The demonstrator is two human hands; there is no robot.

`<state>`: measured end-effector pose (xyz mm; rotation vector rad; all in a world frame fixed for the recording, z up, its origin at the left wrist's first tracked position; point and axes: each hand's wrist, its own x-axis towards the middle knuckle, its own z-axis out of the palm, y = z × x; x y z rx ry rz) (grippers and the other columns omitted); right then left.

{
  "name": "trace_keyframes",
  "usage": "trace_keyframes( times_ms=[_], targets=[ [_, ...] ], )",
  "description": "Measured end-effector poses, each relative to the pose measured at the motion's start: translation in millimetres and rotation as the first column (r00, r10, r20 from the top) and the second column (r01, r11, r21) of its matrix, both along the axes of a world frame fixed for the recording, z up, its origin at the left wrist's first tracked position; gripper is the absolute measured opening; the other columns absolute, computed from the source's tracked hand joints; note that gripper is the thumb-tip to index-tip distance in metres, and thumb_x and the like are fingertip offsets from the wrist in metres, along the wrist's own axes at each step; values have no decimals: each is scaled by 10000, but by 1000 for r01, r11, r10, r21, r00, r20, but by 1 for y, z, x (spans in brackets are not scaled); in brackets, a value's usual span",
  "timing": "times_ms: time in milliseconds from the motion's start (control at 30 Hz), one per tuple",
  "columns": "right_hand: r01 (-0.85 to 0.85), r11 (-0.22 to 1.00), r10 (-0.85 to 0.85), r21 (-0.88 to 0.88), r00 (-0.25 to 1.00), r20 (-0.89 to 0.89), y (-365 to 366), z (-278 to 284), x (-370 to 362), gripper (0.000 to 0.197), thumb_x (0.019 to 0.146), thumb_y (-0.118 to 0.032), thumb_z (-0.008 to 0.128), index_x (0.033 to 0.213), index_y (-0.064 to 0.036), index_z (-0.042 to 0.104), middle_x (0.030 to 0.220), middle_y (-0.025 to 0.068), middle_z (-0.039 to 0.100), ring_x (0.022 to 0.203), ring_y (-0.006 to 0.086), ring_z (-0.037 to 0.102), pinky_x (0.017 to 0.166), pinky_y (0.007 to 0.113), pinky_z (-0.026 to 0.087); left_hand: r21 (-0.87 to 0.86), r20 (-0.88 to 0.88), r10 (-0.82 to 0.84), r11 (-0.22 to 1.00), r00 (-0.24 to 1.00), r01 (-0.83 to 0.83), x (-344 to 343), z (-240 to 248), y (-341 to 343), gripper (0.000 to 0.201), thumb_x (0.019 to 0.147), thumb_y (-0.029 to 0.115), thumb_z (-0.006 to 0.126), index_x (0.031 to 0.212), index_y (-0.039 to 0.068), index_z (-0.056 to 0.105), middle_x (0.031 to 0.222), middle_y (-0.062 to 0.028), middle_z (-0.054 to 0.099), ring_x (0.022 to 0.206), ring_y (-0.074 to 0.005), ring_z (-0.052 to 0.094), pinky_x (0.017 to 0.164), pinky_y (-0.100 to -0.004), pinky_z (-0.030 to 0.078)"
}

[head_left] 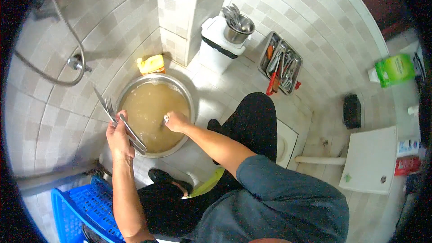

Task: The person washes forks and metal containers by hand in a basin of water, rinsing them under a shower head and placing them in a blue plastic basket.

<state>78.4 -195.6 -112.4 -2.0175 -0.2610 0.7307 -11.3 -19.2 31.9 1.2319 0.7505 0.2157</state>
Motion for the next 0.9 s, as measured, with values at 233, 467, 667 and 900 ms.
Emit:
trace_keyframes(
  times_ms=[233, 467, 667, 900],
  targets=[
    [-141, 963, 158, -228, 986, 58, -44, -52, 14, 229, 748, -219, 735, 867, -35, 669, 797, 159, 679, 750, 265, 651, 706, 422, 513, -48, 79, -22, 998, 997, 26, 17, 2, -30, 202, 893, 237, 698, 1010, 75, 671, 786, 36, 598, 642, -84, 486, 577, -239, 357],
    [-121, 973, 172, -198, 949, 265, -66, -64, 37, 150, 825, -139, 693, 923, -34, 647, 777, 96, 670, 542, 111, 559, 460, 269, 446, -81, 75, 22, 997, 997, -15, 31, 3, -49, 159, 890, 220, 712, 954, 83, 664, 728, 63, 575, 596, -47, 475, 535, -219, 366],
    [-50, 944, 144, 325, 951, -272, -16, 1, 38, 162, 940, -151, 587, 1063, -53, 624, 850, 110, 679, 667, 190, 636, 503, 326, 479, -82, 64, 69, 995, 996, -64, 16, 11, -23, 170, 881, 208, 713, 985, 83, 665, 844, 20, 642, 697, -85, 560, 611, -236, 439],
    [-132, 965, 193, 228, 943, -272, -35, 40, 52, 157, 1009, -116, 447, 1116, -6, 481, 893, 104, 639, 607, 156, 605, 466, 279, 487, -85, 57, 101, 992, 993, -96, 23, 16, -31, 103, 902, 217, 687, 892, 127, 638, 635, 80, 504, 495, -31, 398, 448, -218, 280]
  ],
)
